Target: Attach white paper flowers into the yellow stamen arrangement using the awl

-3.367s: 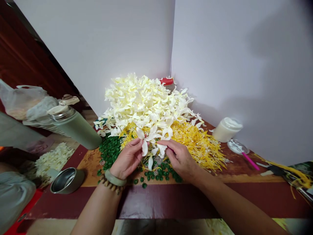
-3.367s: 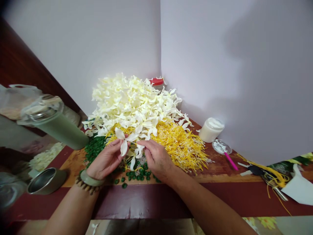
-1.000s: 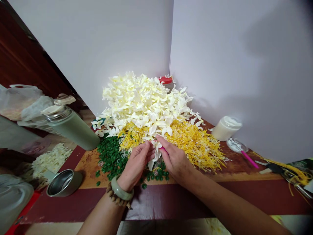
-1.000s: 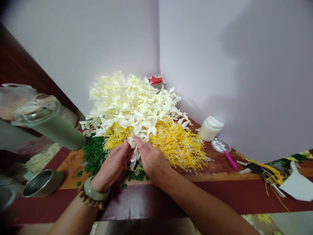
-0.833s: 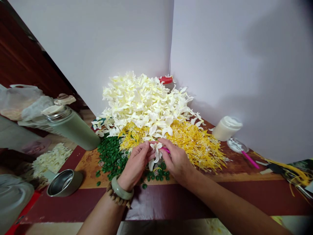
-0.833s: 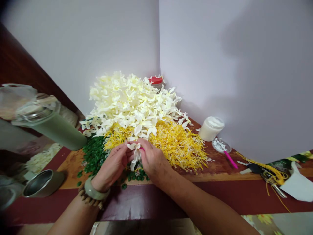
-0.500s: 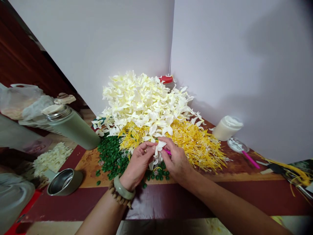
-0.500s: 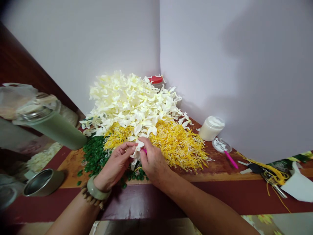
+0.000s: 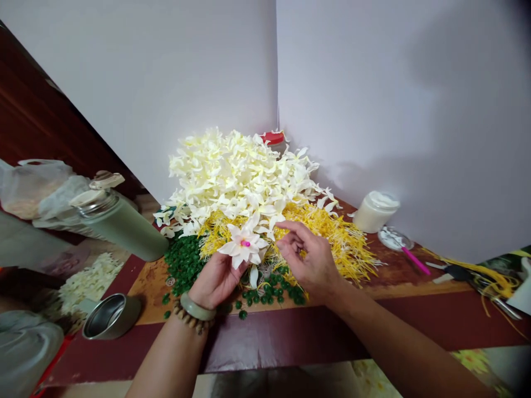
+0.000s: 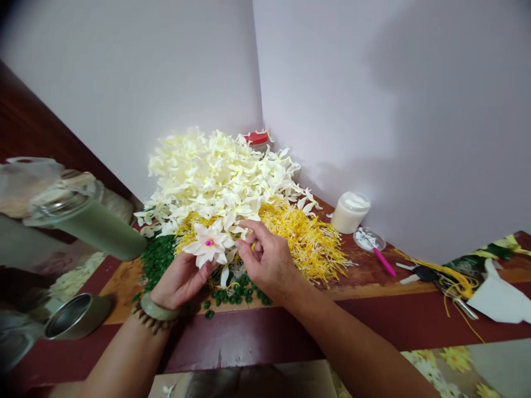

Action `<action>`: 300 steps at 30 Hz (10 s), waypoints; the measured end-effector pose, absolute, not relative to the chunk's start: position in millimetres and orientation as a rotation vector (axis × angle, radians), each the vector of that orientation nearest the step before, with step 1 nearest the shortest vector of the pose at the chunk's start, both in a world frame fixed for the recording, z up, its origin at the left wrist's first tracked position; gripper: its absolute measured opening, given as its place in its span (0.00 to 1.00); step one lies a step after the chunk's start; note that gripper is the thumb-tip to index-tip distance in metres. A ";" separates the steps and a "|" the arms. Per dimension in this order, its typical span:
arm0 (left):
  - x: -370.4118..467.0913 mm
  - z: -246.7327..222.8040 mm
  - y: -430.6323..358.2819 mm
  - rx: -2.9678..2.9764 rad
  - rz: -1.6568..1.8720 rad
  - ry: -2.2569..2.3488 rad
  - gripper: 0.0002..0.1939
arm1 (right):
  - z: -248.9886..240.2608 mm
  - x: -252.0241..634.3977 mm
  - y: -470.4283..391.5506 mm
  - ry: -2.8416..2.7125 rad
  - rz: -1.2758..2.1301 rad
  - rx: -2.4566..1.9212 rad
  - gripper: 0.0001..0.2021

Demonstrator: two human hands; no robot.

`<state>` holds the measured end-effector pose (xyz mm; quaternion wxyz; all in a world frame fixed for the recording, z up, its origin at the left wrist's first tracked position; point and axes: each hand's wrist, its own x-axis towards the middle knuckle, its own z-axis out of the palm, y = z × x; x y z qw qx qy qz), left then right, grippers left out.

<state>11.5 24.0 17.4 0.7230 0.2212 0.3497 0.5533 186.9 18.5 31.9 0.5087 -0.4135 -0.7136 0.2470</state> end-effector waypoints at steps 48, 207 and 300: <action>7.9 18.1 15.6 0.849 1.383 0.999 0.23 | 3.0 175.4 33.7 -1.670 1.295 -1.015 0.10; -1.4 24.4 8.0 0.781 1.356 0.952 0.09 | 14.5 170.5 18.0 -1.966 1.062 -1.171 0.14; 3.8 12.9 15.9 0.769 1.466 1.197 0.16 | 19.3 178.3 25.6 -2.069 0.917 -1.220 0.13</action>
